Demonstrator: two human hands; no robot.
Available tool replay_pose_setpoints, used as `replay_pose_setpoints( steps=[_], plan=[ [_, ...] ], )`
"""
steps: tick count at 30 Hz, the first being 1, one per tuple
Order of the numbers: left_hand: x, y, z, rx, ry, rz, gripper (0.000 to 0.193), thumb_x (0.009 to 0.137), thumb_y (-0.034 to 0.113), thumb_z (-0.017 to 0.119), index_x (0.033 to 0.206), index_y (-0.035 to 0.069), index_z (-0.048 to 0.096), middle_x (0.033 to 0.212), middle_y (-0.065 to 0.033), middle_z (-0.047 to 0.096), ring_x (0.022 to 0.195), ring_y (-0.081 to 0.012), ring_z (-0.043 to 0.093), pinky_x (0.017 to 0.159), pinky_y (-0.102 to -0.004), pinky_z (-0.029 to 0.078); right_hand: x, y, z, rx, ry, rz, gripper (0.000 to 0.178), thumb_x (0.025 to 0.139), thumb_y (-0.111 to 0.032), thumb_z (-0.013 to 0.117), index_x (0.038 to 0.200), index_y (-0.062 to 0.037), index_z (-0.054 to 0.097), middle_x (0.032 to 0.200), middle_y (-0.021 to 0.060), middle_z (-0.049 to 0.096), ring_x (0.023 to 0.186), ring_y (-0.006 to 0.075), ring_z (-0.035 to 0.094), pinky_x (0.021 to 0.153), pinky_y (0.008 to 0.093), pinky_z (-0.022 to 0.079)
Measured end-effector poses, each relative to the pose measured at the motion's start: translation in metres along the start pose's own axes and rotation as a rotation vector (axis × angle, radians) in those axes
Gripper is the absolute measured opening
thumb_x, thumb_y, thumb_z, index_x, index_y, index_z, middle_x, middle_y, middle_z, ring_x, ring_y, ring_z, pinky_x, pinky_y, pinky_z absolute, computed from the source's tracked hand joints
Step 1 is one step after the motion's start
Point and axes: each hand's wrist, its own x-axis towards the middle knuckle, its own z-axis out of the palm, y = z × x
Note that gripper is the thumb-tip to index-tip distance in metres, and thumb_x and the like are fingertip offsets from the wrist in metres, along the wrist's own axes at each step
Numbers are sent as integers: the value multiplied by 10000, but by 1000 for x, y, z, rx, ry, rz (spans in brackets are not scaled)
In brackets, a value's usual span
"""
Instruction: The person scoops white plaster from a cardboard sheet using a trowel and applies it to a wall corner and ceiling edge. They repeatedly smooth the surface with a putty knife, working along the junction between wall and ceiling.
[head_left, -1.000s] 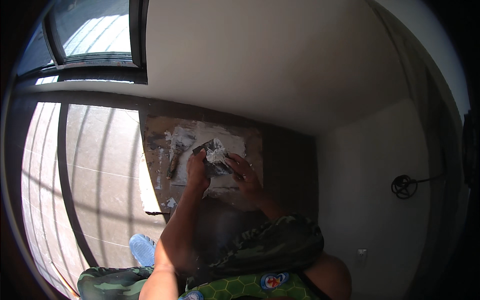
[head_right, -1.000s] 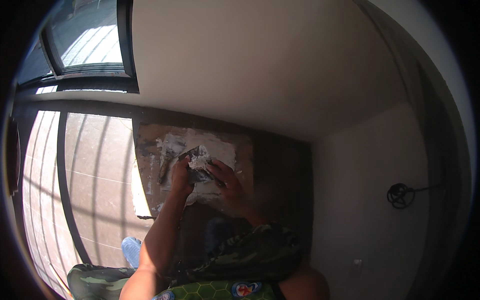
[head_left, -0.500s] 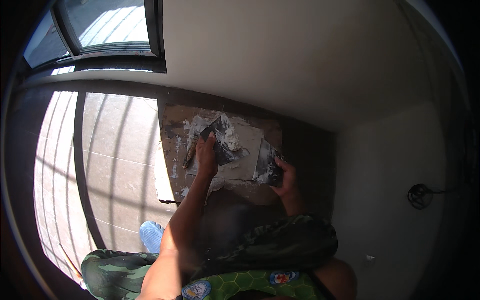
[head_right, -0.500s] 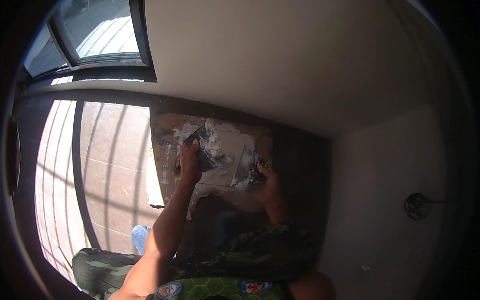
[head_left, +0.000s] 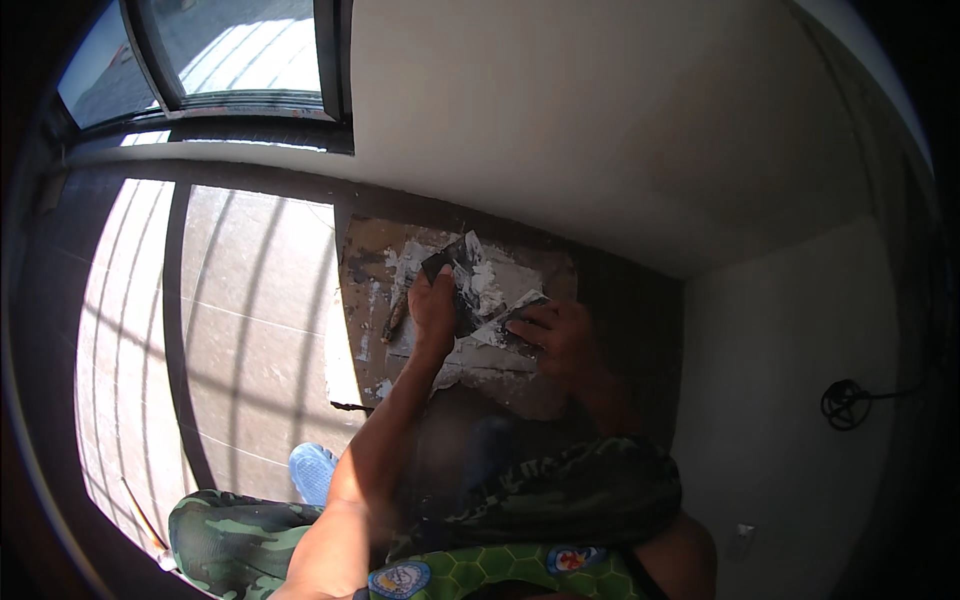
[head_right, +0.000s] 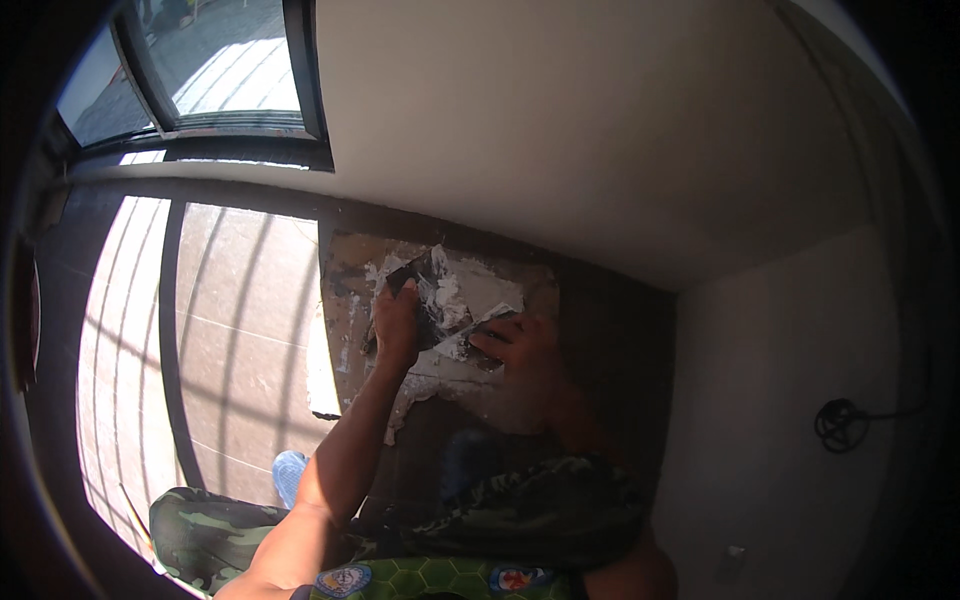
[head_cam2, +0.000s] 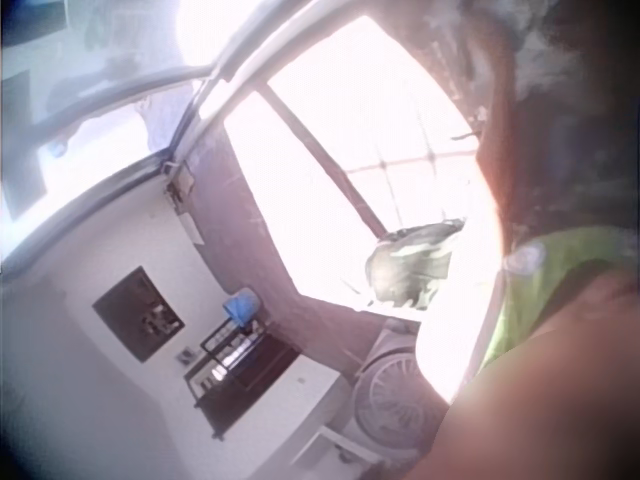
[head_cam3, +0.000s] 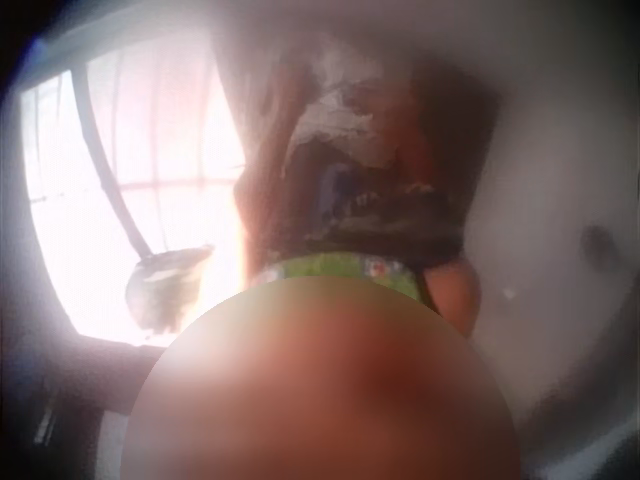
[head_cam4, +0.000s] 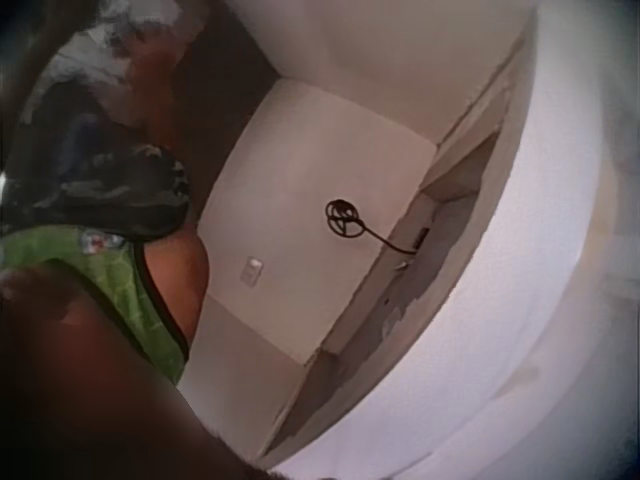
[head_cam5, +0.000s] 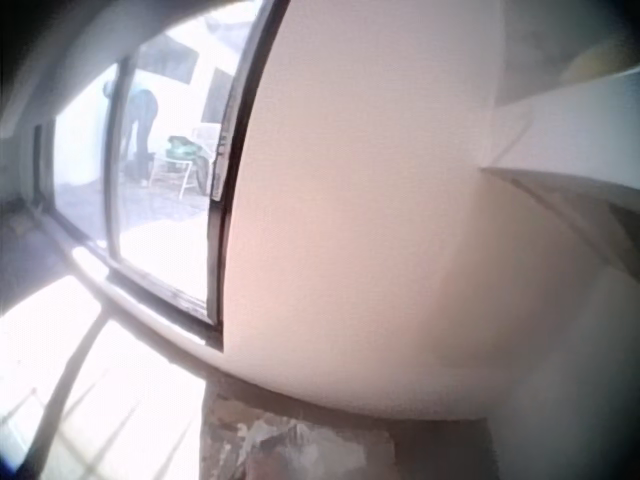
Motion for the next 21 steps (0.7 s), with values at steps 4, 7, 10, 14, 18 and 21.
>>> replay_pose_setpoints(
  steps=[4,7,10,14,18,21],
  plan=[
    [1,12,0,130,73,9,184,934,151,547,1046,25,623,852,-6,606,767,-104,512,723,-294,434,16,-1,-5,141,138,47,464,643,-52,698,1079,-202,747,1119,26,674,1022,266,611,919,418,460],
    [-1,18,6,197,57,-32,147,928,132,540,990,20,612,824,-21,605,713,-116,513,669,-291,435,17,2,1,97,90,-7,470,655,-69,705,1104,-205,741,1120,40,676,1023,282,610,919,418,471],
    [3,25,7,-45,121,-76,110,924,116,541,942,22,597,827,-43,611,674,-143,538,627,-289,445,0,23,16,239,-29,9,429,733,-73,709,1154,-154,713,1148,59,672,1032,282,613,914,410,487],
    [22,44,-13,-305,170,-112,185,926,131,552,1043,-2,606,956,-108,643,796,-210,646,722,-338,523,-54,84,39,1135,193,686,342,904,-108,649,1245,-85,626,1200,77,648,1094,265,603,926,445,509],
    [33,61,-46,-375,153,-83,323,935,196,561,1146,-46,596,1042,-135,643,908,-237,650,810,-358,533,-109,180,56,1477,848,684,440,967,-208,621,1367,-99,474,1313,104,551,1176,276,567,913,517,535],
    [30,72,-67,-421,181,-52,325,949,191,556,1170,-45,589,1093,-140,638,964,-235,644,816,-363,537,-140,266,47,1147,1115,1011,437,971,-208,607,1370,-103,464,1333,107,520,1173,273,565,889,486,535]
  ],
)
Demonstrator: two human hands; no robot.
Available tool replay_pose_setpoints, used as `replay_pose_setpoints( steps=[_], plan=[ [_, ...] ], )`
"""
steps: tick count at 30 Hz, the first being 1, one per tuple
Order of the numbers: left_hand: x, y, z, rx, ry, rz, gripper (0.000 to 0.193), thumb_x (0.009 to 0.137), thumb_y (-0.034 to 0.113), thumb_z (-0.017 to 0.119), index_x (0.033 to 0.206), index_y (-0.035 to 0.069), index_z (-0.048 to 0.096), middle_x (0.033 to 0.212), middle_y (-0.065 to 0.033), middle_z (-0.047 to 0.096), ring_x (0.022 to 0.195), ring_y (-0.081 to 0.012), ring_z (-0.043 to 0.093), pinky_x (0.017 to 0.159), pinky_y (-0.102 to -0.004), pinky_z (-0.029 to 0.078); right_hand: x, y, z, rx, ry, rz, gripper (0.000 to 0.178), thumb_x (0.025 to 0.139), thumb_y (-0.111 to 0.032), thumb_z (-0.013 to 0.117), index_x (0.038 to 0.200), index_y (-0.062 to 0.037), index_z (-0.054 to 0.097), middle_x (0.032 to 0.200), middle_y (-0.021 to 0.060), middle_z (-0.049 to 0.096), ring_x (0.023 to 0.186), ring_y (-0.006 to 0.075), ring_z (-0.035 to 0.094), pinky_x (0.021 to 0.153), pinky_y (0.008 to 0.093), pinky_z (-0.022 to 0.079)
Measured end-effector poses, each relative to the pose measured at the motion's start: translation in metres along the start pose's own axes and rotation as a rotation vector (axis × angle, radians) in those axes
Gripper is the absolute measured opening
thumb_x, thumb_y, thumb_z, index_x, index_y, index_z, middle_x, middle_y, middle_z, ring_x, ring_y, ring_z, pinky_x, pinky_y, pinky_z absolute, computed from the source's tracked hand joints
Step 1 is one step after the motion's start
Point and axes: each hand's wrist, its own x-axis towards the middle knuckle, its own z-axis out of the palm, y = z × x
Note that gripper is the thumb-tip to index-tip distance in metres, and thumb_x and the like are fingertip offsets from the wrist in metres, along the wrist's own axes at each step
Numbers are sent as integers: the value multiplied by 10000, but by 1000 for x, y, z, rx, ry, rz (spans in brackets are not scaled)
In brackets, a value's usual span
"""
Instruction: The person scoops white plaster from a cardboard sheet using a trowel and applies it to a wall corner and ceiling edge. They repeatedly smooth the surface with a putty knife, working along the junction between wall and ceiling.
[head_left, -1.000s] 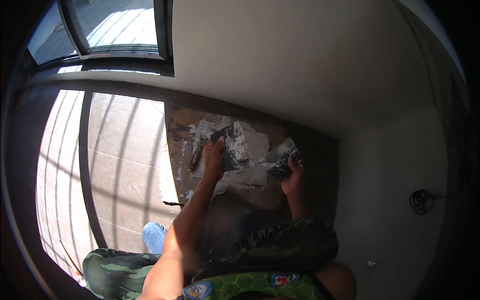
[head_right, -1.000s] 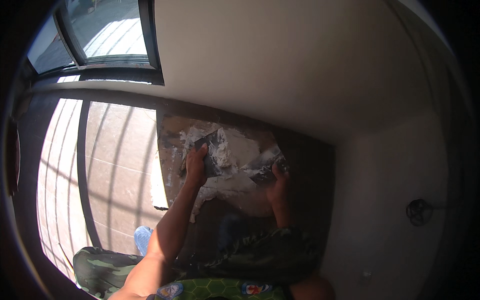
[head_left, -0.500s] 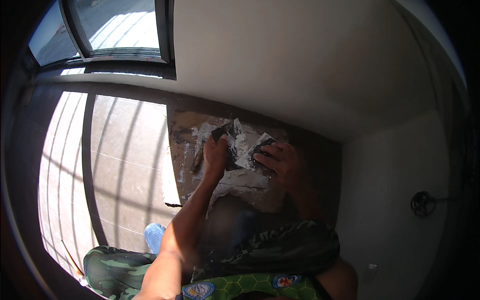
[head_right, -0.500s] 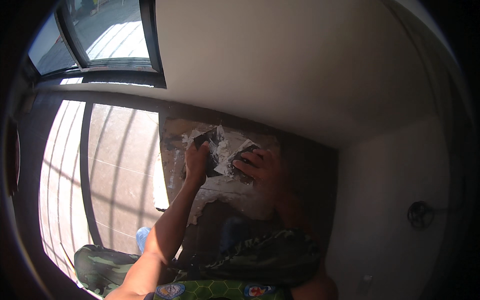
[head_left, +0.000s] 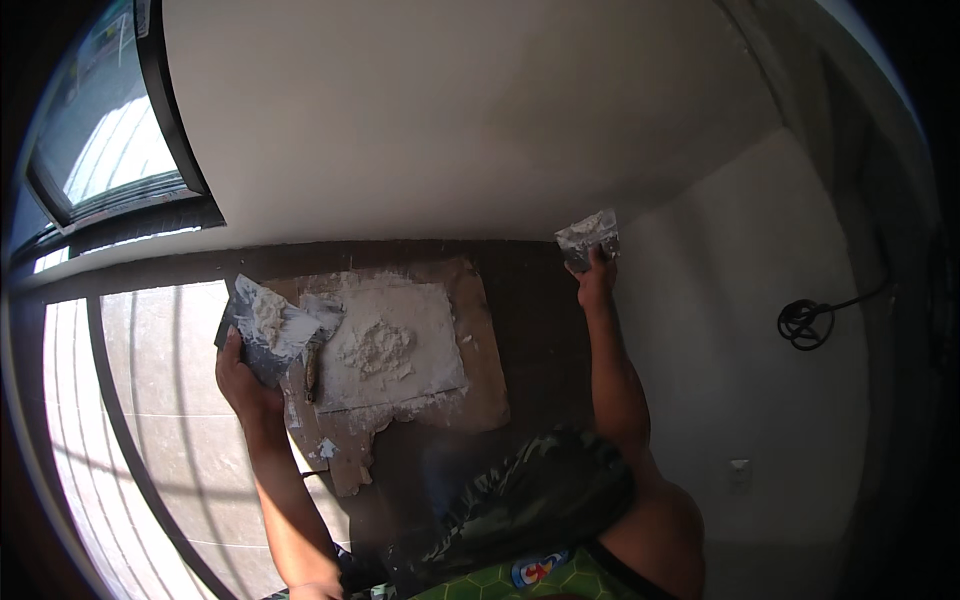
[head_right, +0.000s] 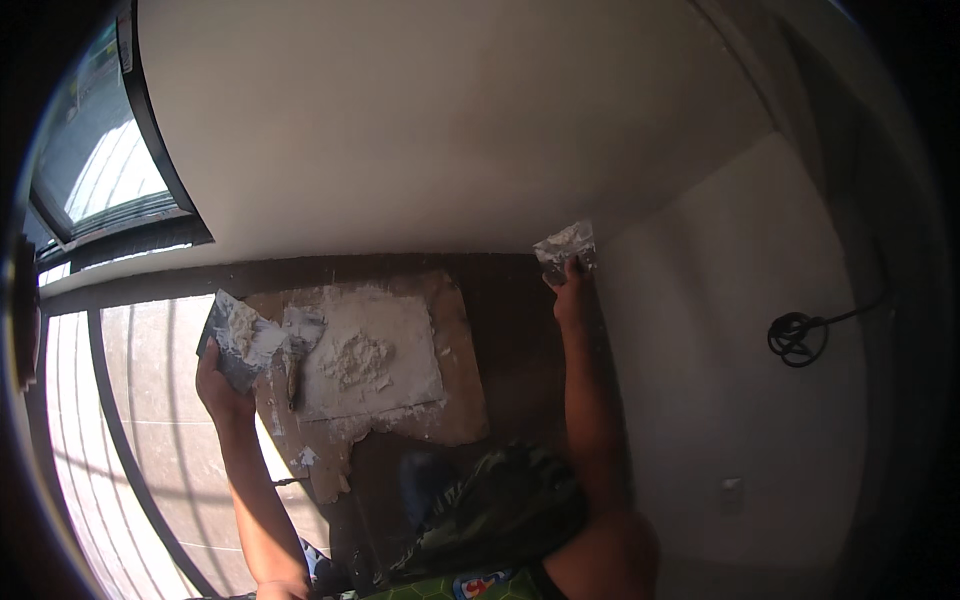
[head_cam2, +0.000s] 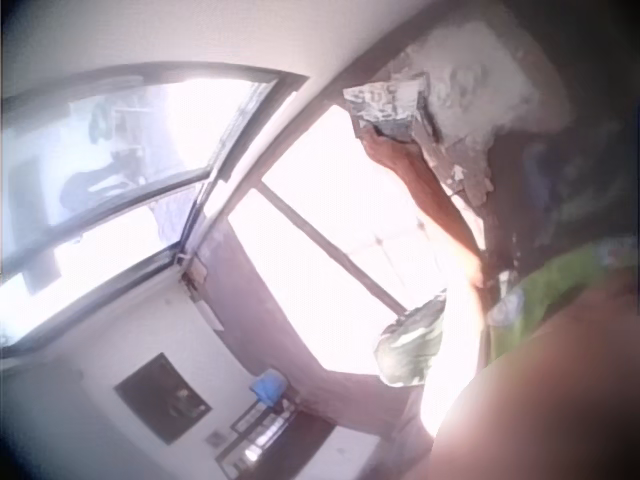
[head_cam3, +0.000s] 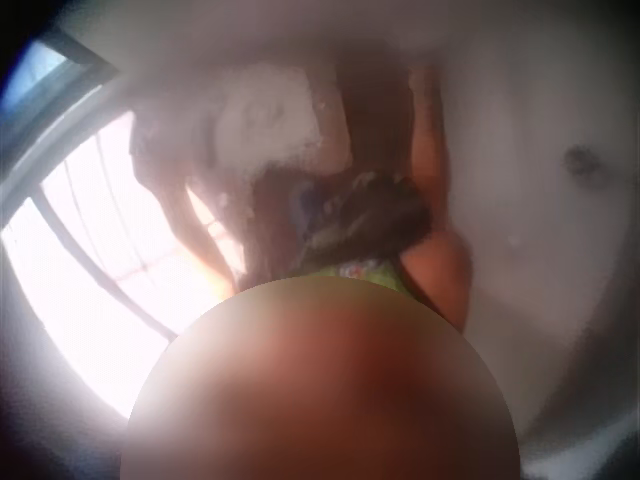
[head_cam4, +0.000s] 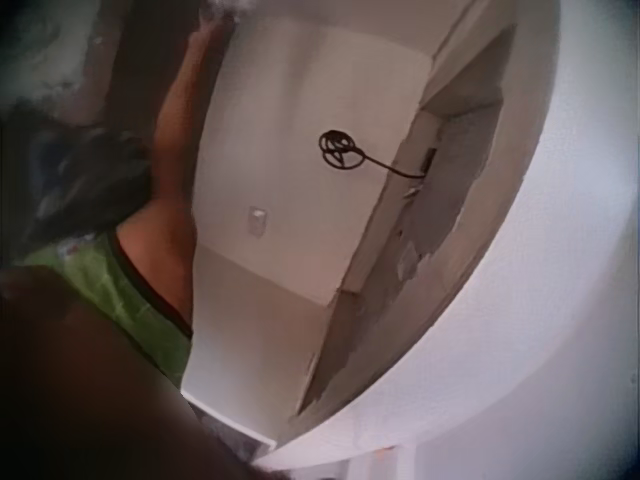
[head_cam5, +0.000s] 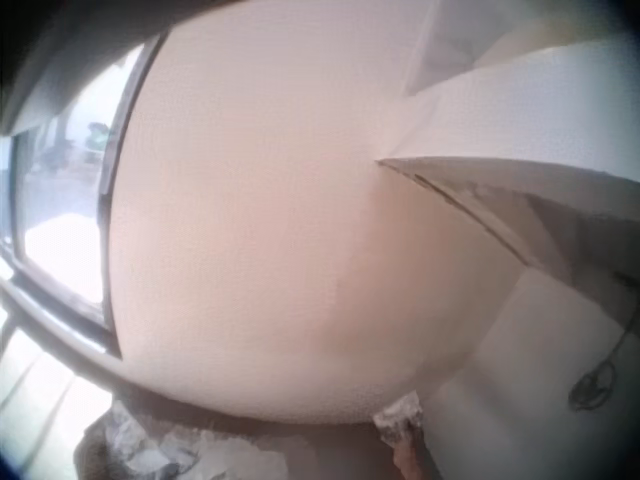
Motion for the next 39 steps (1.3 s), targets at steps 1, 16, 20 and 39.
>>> replay_pose_setpoints(
  steps=[1,16,20,39],
  plan=[
    [-2,7,-4,10,13,31,333,960,187,545,1188,-53,580,1105,-146,640,978,-242,649,827,-369,543,25,-2,-11,-115,107,-36,423,972,-193,595,1364,-100,469,1320,108,530,1164,273,570,878,483,532],
    [-9,56,-77,35,89,101,336,1003,217,515,1216,-35,580,1136,-135,667,982,-243,675,834,-351,561,131,10,-3,-391,332,-332,511,856,-17,548,1357,46,474,1272,174,599,1126,316,611,981,388,447],
    [-17,67,-86,48,29,287,339,999,214,521,1229,-30,571,1143,-139,667,999,-244,674,854,-360,562,161,-19,-14,-332,282,-260,505,860,-29,540,1358,25,471,1278,178,592,1143,313,603,979,404,449],
    [-21,66,-63,-53,187,104,328,1006,209,514,1228,-27,561,1166,-142,653,1032,-246,661,896,-384,560,34,23,119,-583,184,-533,412,868,-16,481,1264,90,521,1164,259,625,1087,393,615,971,379,447]
  ],
)
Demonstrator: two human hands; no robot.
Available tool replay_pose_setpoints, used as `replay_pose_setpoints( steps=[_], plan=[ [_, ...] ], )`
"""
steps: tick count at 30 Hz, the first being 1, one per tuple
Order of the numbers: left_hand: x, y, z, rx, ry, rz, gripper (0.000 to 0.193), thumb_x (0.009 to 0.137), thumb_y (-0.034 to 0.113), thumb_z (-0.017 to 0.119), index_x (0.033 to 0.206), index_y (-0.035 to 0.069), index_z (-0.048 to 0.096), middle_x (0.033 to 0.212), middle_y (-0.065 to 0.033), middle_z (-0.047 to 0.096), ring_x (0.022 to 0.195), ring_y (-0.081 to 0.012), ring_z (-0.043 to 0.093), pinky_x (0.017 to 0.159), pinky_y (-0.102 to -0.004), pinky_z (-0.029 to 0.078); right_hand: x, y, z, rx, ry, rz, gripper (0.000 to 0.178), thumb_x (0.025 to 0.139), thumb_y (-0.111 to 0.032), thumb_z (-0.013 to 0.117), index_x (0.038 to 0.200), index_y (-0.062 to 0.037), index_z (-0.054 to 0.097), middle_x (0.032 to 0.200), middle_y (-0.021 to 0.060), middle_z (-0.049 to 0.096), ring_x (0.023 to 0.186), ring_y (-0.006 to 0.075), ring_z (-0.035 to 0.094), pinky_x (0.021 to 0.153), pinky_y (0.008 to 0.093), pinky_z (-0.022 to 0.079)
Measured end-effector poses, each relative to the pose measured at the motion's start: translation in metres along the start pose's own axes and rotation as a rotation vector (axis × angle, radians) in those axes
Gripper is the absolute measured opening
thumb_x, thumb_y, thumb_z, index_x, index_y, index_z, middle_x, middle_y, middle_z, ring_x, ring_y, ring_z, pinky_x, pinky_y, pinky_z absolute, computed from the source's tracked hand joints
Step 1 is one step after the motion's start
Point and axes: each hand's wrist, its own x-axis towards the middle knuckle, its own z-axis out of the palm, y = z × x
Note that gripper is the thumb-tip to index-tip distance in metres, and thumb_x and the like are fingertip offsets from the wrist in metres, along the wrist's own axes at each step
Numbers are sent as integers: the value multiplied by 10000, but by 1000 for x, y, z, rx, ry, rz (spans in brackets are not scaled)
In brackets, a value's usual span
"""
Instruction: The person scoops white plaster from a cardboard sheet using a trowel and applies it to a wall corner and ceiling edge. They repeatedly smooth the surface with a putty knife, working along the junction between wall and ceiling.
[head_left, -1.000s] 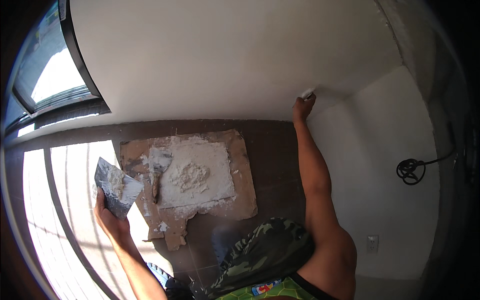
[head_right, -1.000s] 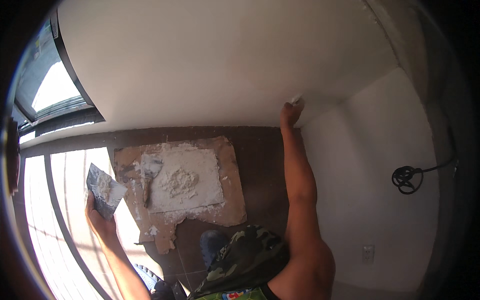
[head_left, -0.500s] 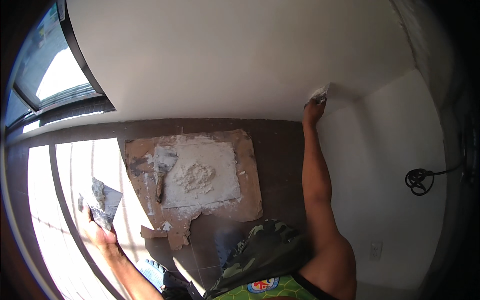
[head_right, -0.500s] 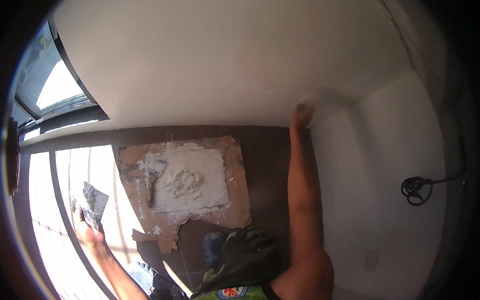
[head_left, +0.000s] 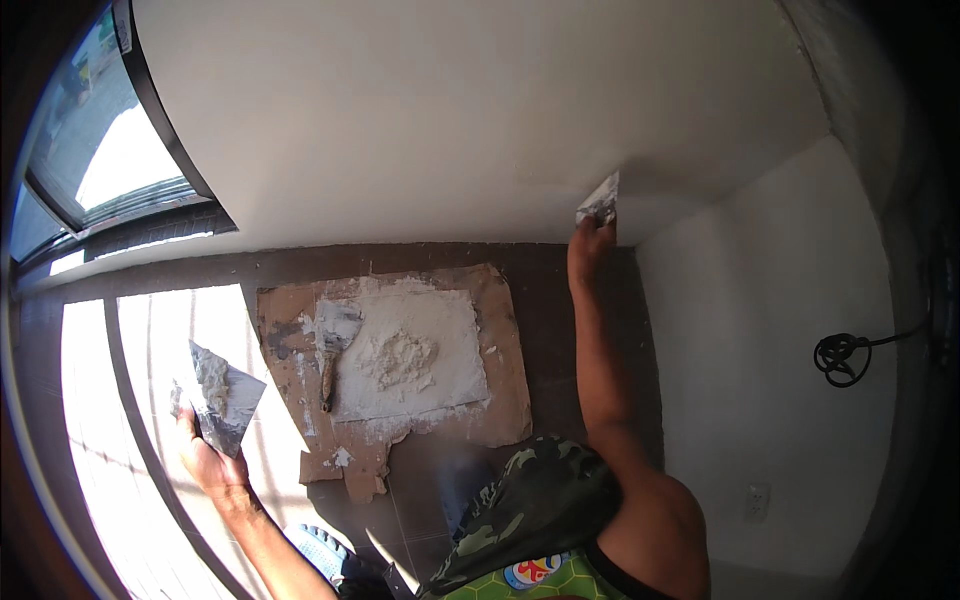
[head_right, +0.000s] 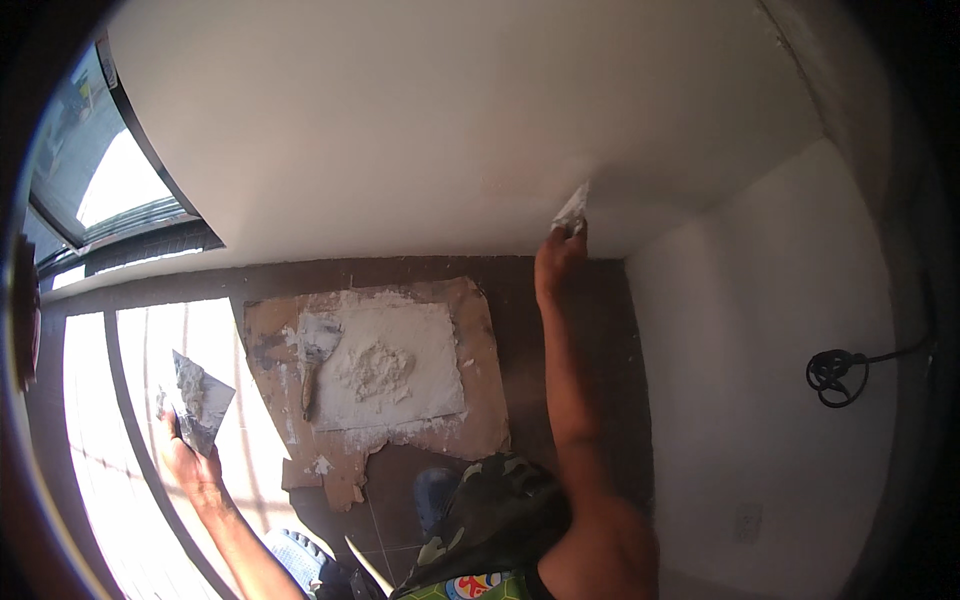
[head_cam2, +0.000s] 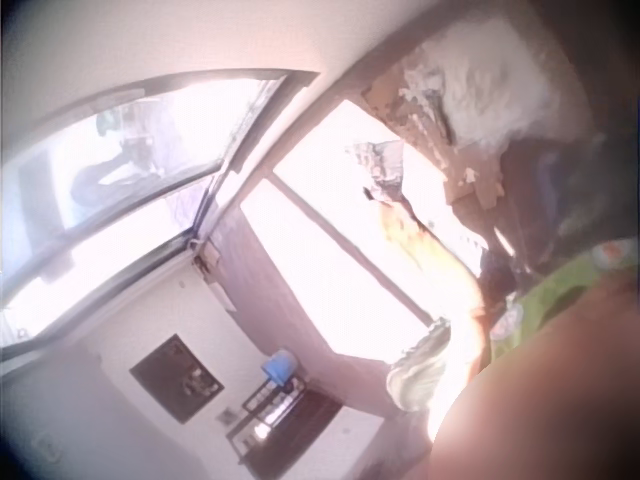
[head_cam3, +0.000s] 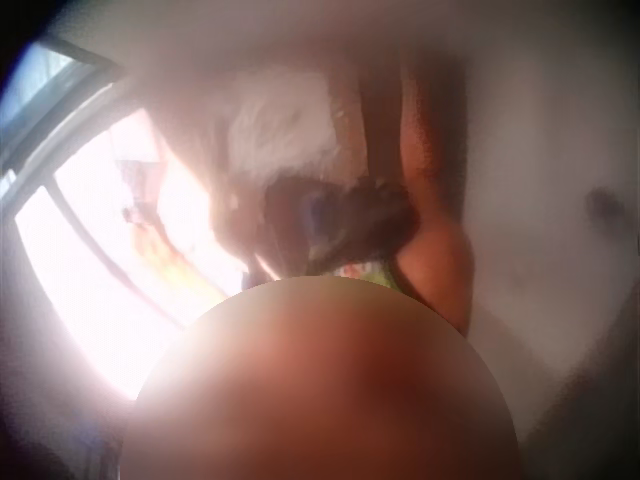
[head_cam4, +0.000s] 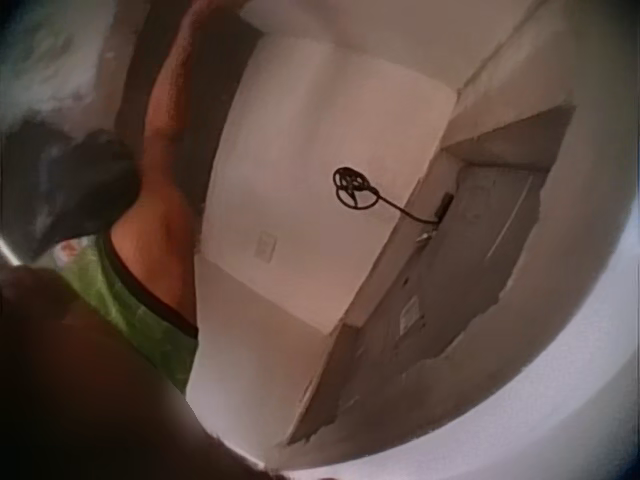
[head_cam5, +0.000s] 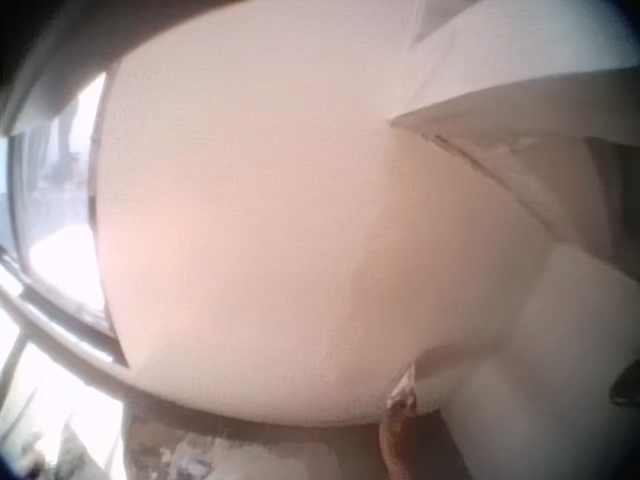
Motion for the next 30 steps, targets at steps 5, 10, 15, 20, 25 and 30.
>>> replay_pose_setpoints(
  steps=[5,10,15,20,25,30],
  plan=[
    [-4,1,-15,182,-18,-28,337,1024,232,468,1239,-14,553,1186,-146,642,1050,-251,657,903,-395,556,123,88,-70,-72,178,212,476,869,-82,528,1330,33,513,1228,235,619,1095,388,624,934,444,474],
    [-17,-11,-15,72,161,-64,327,1010,222,494,1235,-8,553,1172,-139,642,1039,-251,651,911,-397,547,79,9,-1,-387,197,96,454,899,-96,528,1343,-2,493,1213,227,606,1086,408,609,888,465,488],
    [-33,-22,-2,217,9,-75,317,1004,226,504,1180,-22,597,1161,-131,655,1016,-238,653,890,-379,529,-47,-121,107,-521,-42,-350,535,864,-40,596,1373,-9,434,1171,172,514,1030,373,581,804,461,555],
    [-41,-24,5,172,37,-93,399,1009,245,500,1285,-41,537,1218,-157,628,1087,-259,637,941,-407,531,-115,-132,124,-484,-529,-333,494,889,-28,586,1355,29,433,1199,202,512,1075,377,563,833,468,545],
    [-41,-15,-3,197,94,-72,383,1005,247,521,1239,-50,581,1195,-154,653,1047,-243,655,924,-381,526,-71,-4,42,-77,-112,19,398,975,-62,506,1337,92,447,1253,258,561,1159,383,565,1020,441,415],
    [-32,-15,-17,37,192,-79,394,992,250,554,1255,-43,569,1212,-154,646,1077,-261,645,935,-417,535,58,88,-22,-249,234,85,480,933,-20,491,1379,112,373,1293,302,512,1159,446,547,995,457,437]
  ],
)
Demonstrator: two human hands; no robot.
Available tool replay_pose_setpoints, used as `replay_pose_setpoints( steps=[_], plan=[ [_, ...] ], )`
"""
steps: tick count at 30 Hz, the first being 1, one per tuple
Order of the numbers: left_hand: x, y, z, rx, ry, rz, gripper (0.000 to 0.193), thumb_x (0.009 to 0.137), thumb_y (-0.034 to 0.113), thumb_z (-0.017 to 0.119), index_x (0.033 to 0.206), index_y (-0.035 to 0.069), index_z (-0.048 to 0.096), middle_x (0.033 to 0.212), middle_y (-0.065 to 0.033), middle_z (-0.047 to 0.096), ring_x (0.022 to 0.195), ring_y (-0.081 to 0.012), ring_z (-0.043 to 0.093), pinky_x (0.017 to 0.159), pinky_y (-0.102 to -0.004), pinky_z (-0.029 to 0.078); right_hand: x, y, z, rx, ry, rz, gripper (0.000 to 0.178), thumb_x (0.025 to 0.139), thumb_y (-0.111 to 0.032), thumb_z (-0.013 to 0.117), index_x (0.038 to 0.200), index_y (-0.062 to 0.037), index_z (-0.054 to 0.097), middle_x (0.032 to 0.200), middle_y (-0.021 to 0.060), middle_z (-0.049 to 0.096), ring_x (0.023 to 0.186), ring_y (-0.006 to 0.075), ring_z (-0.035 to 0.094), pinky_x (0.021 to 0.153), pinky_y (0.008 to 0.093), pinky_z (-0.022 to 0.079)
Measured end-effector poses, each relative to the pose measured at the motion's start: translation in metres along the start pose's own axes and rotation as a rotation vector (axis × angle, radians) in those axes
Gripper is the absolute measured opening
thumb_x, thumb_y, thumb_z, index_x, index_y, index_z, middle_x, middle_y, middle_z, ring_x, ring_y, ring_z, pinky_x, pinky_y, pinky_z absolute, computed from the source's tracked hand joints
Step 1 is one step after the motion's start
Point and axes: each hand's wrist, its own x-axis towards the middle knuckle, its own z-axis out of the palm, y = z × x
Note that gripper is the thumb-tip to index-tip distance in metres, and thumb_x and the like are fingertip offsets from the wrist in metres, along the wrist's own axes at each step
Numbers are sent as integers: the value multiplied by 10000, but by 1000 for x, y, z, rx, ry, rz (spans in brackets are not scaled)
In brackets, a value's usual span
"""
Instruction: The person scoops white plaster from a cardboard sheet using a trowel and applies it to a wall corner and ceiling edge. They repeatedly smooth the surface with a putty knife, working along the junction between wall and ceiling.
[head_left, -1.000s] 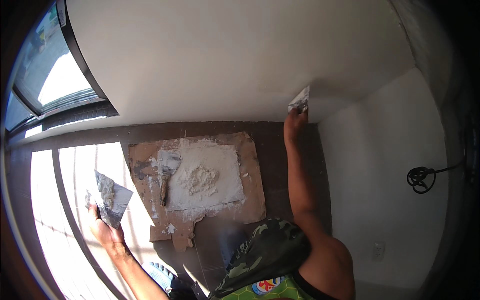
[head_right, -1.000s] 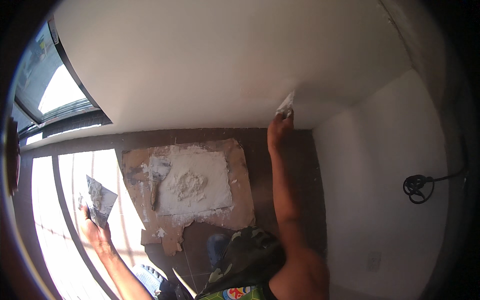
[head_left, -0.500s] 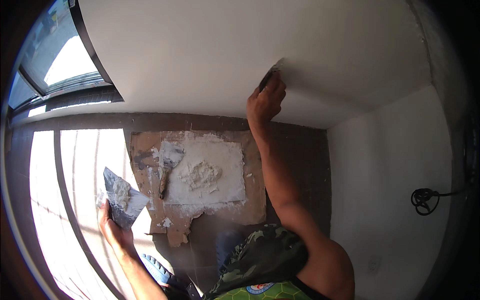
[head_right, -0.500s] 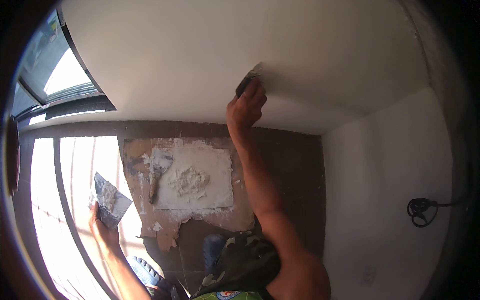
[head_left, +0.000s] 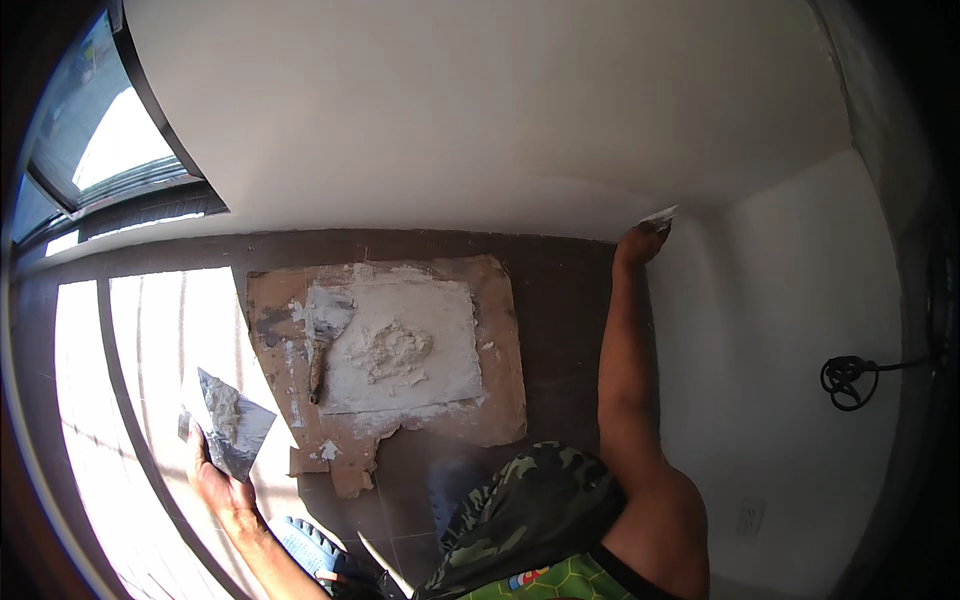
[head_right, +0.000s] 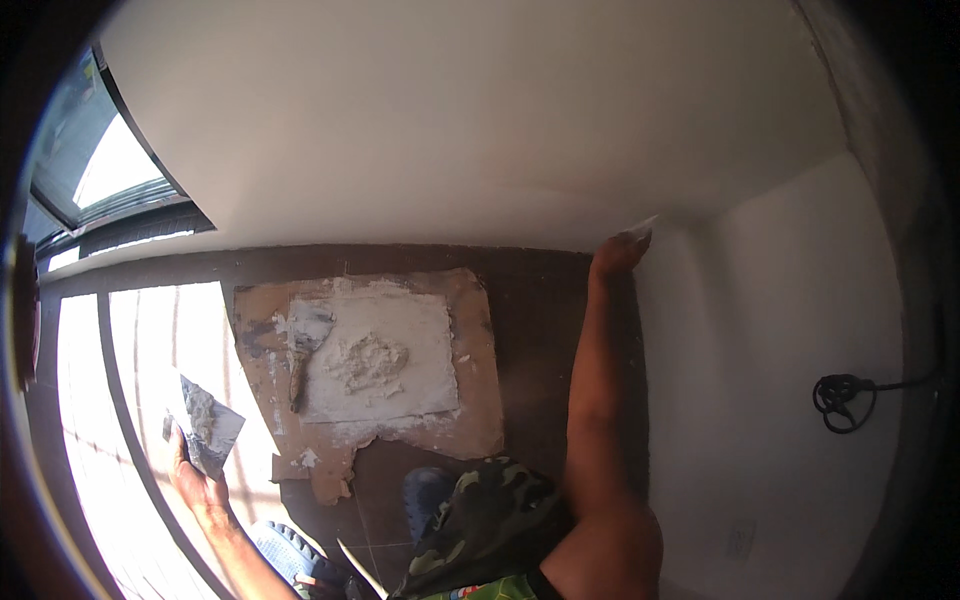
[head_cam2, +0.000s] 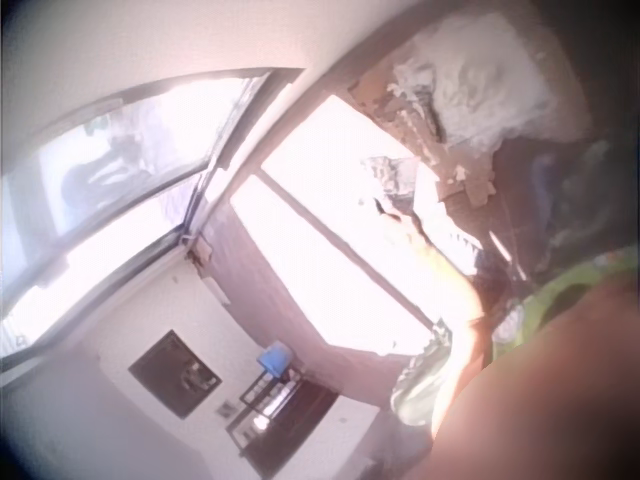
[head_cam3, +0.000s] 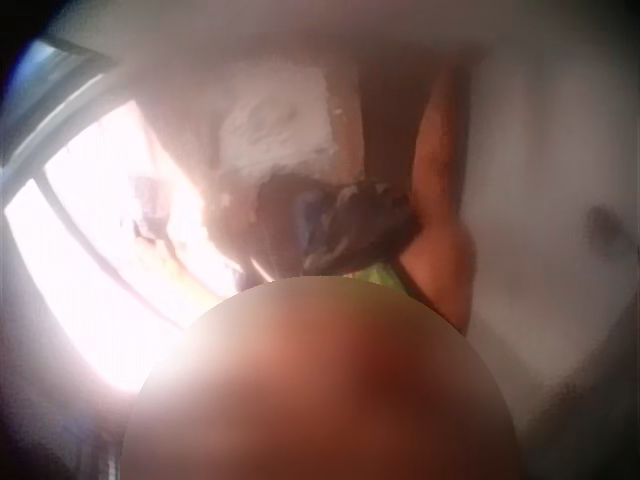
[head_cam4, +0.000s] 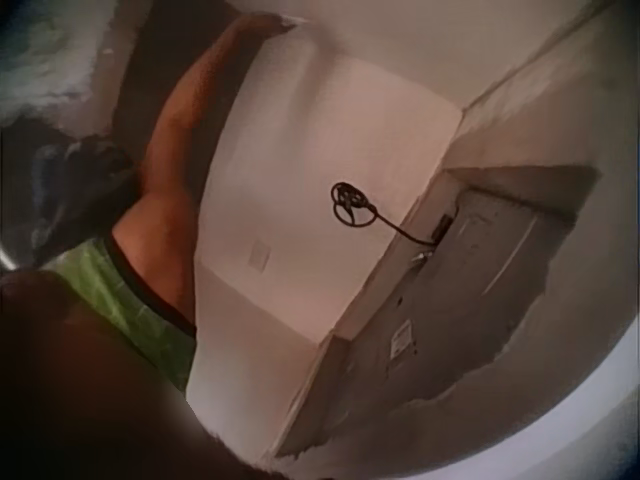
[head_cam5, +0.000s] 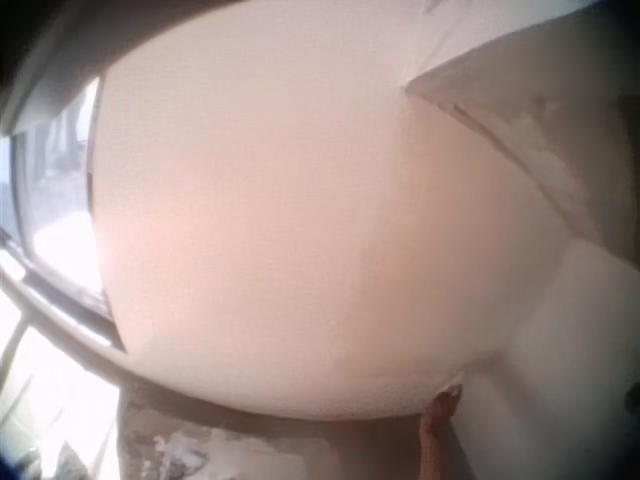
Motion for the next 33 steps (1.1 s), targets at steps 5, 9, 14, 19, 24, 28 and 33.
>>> replay_pose_setpoints(
  steps=[5,9,14,19,24,28,33],
  plan=[
    [7,-15,6,145,-76,-9,372,995,216,523,1251,-48,571,1228,-173,632,1086,-267,637,942,-416,523,-43,-3,39,-302,-243,-242,590,865,-18,552,1396,113,332,1264,301,500,1146,481,535,974,466,446],
    [9,-17,22,136,-176,-11,385,995,219,508,1255,-58,568,1242,-166,624,1096,-269,635,930,-392,532,-62,39,20,-7,-358,-11,551,880,-54,540,1381,106,379,1324,317,497,1209,427,531,1007,434,428],
    [5,-3,35,149,-98,30,414,1000,261,519,1271,-50,558,1262,-157,616,1120,-258,626,937,-391,535,44,42,-7,336,-59,188,482,911,-89,535,1359,65,447,1319,250,547,1195,365,563,1007,417,429],
    [4,-7,43,208,-106,9,434,997,275,509,1292,-40,554,1248,-143,629,1120,-260,619,981,-417,493,-18,-95,13,-42,-90,-153,450,930,-83,519,1364,16,453,1252,208,547,1140,386,565,937,457,471],
    [-1,-17,49,134,-203,-50,392,999,232,509,1250,-62,570,1195,-168,647,1039,-267,654,942,-390,515,-155,-194,45,-168,-253,-464,564,855,-2,610,1390,-67,444,1252,161,512,1108,383,549,828,491,546],
    [-4,-11,45,159,-201,-23,386,1002,229,508,1251,-59,569,1196,-166,648,1043,-264,654,943,-388,515,-193,-155,47,-276,-598,-458,579,834,45,606,1381,-55,446,1268,174,517,1107,376,557,864,477,539],
    [2,4,25,135,-35,33,379,1004,227,514,1269,-39,564,1216,-165,641,1056,-268,649,939,-404,520,-91,-24,17,245,-192,-3,461,956,-37,481,1388,84,376,1283,286,530,1206,422,525,1014,459,427]
  ],
)
